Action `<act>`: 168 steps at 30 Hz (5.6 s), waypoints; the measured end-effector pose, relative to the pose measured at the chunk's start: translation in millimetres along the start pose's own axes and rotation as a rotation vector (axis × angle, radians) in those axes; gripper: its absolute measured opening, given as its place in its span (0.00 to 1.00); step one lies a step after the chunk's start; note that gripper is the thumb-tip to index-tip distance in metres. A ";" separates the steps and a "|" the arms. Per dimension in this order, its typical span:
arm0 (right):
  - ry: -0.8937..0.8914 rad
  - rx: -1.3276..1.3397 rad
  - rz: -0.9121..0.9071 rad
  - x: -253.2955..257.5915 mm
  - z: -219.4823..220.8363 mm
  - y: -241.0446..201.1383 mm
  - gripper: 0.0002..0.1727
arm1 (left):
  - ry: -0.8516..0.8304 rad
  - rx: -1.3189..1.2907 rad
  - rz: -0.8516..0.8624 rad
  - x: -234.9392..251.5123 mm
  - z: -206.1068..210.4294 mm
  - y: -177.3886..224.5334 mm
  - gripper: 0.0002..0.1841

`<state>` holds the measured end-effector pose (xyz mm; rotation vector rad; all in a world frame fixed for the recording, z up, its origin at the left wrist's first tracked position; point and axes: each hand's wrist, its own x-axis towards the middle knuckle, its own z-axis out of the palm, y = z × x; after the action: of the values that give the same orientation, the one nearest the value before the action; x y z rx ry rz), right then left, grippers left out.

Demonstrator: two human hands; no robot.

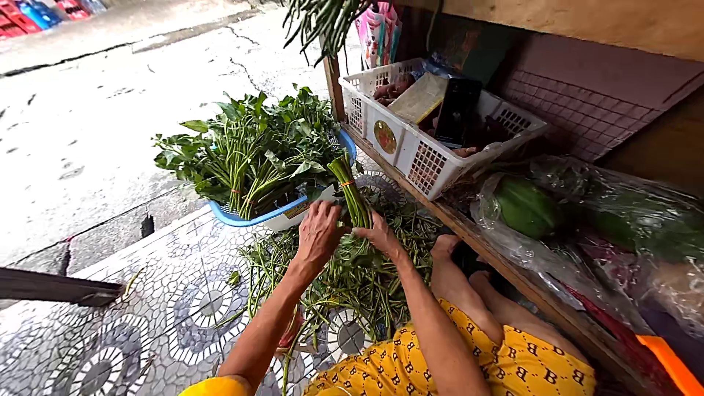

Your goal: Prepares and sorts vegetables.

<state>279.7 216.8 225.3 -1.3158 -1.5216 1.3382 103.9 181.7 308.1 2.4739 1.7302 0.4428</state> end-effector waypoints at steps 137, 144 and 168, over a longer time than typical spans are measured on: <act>0.149 0.222 0.234 -0.8 38.0 32.0 0.16 | 0.142 -1.327 -0.376 -30.0 176.1 -13.9 0.28; 0.190 0.100 0.202 -2.6 47.6 24.8 0.20 | 0.313 -1.211 -0.407 -7.8 160.7 -9.9 0.15; 0.005 -0.415 0.290 -10.8 37.5 -1.6 0.28 | 0.253 -1.366 -0.358 46.1 144.8 -13.7 0.14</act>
<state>246.3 197.1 220.1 -1.8549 -1.7152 1.2240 147.5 242.7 175.1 1.1433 1.1473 1.3315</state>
